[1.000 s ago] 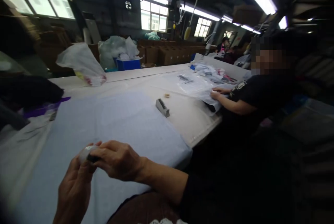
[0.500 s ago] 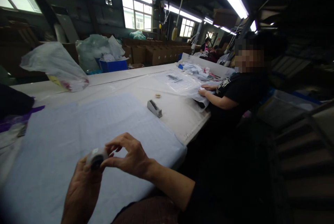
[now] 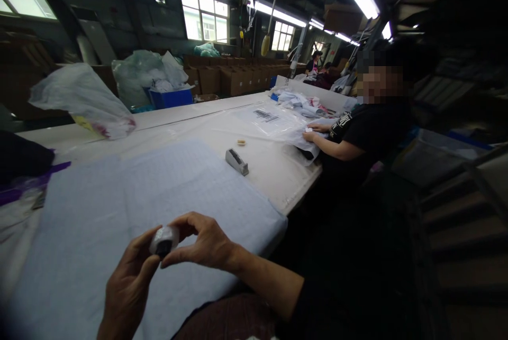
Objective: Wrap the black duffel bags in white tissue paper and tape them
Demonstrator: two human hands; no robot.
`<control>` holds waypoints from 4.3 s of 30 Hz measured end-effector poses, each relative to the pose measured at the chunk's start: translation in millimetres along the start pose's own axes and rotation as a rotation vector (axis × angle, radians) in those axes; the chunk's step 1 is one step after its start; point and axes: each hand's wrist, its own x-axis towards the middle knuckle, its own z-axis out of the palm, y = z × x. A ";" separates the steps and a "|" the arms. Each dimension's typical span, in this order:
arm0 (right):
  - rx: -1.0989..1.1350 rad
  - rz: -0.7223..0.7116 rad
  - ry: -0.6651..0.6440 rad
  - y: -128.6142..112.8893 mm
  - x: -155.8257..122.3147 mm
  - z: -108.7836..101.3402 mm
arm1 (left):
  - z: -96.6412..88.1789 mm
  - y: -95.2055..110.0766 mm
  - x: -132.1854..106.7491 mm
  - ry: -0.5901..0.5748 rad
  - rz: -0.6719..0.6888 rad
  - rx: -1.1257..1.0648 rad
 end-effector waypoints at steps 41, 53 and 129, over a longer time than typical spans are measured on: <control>-0.141 -0.163 -0.033 -10.7 -11.9 -24.6 | 29.4 -4.6 -10.8 -0.106 -0.187 -0.539; -0.309 -0.480 -0.254 -15.0 0.5 -21.8 | 20.5 -8.5 -29.3 -0.071 0.091 -0.536; -0.463 -0.441 -0.358 -36.2 -37.0 -92.9 | 91.3 13.5 -87.8 0.160 0.222 0.156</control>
